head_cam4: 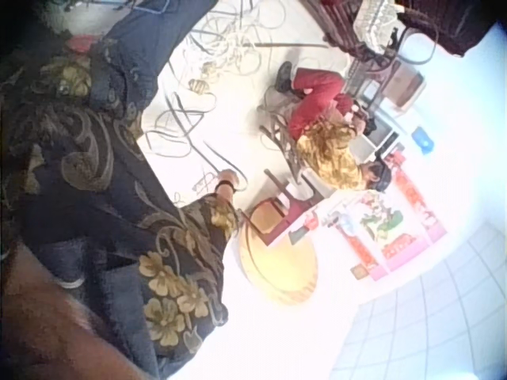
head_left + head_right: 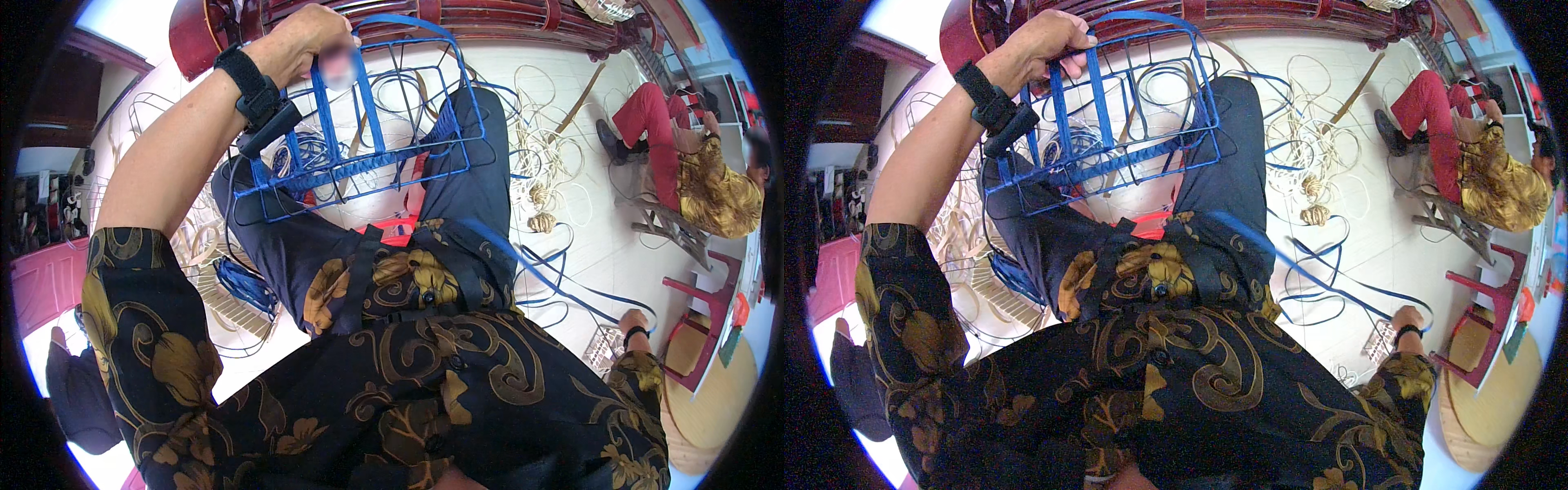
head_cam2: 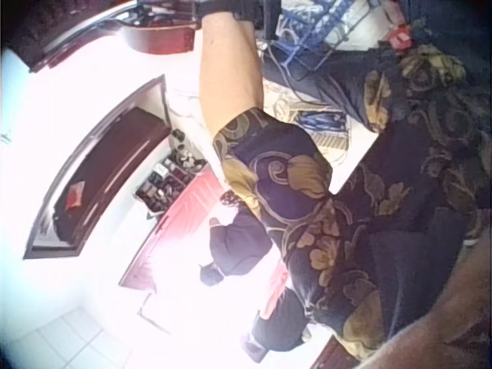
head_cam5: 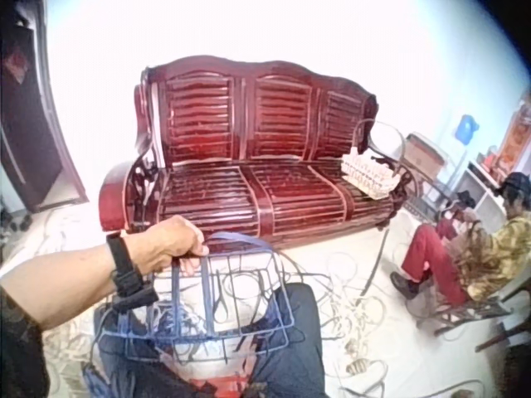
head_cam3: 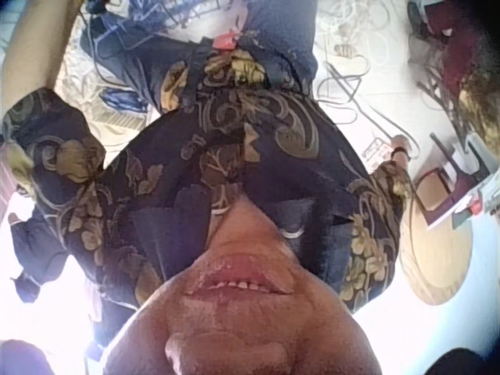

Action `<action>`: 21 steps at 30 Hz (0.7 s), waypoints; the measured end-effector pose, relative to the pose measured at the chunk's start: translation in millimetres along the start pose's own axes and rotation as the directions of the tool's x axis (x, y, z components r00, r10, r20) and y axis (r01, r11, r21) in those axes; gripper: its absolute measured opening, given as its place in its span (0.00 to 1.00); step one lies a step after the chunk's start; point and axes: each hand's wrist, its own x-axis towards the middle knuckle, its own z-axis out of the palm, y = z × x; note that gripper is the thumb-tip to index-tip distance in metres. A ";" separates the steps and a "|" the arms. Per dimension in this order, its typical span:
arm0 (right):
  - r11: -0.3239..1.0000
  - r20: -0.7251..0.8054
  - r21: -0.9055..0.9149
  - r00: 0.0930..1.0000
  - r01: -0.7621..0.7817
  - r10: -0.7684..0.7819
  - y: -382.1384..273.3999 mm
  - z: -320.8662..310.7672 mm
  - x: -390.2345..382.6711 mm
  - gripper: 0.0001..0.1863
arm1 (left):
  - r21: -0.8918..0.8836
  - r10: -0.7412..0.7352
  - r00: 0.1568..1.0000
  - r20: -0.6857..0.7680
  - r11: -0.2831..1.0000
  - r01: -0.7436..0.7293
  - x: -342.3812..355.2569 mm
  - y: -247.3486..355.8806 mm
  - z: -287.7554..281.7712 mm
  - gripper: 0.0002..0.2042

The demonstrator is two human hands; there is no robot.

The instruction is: The person weaves blue plastic straps through a metal frame to create a basket, pulling the straps tight and securing them around the wire structure by hand.

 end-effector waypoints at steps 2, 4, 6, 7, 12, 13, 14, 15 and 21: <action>0.995 -0.059 0.008 0.993 0.098 -0.098 7.9 -60.4 -6.2 0.19 | 0.079 0.025 1.000 0.012 0.997 -0.026 -3.7 -13.8 -13.8 0.12; 0.964 -0.141 0.058 0.958 0.259 -0.249 -38.8 -115.8 -22.8 0.18 | 0.109 0.027 0.999 0.038 0.994 -0.031 -5.2 -6.9 -13.6 0.12; 0.846 -0.374 0.207 0.838 0.492 -0.396 -91.4 -166.4 -29.8 0.17 | -0.002 -0.025 0.999 0.037 1.000 0.025 -13.7 5.7 -7.7 0.11; 0.706 -0.535 0.291 0.722 0.646 -0.440 -119.1 -197.0 -36.5 0.17 | -0.086 -0.059 0.998 -0.007 0.995 0.059 -22.7 16.2 -3.2 0.10; -0.037 -0.937 0.102 0.084 0.994 -0.340 -240.7 -398.6 -189.4 0.14 | -0.086 -0.159 0.987 -0.001 0.984 0.158 -13.8 12.5 -7.0 0.07; -0.149 -0.941 0.005 -0.046 0.989 -0.335 -262.3 -433.4 -213.3 0.14 | -0.041 -0.184 0.982 -0.051 0.982 0.182 -17.5 8.0 -12.4 0.07; -0.176 -0.936 -0.075 -0.130 0.982 -0.328 -276.1 -456.6 -227.9 0.14 | -0.059 -0.159 0.987 -0.008 0.986 0.158 -9.8 7.1 -9.8 0.07; -0.230 -0.919 -0.165 -0.234 0.959 -0.319 -294.5 -479.9 -239.6 0.14 | -0.036 -0.160 0.987 0.003 0.987 0.160 -9.6 6.8 -11.4 0.07; -0.327 -0.759 -0.296 -0.429 0.897 -0.490 -369.4 -571.2 -293.0 0.18 | -0.119 -0.236 0.969 0.076 0.962 0.244 -17.0 16.0 -16.7 0.06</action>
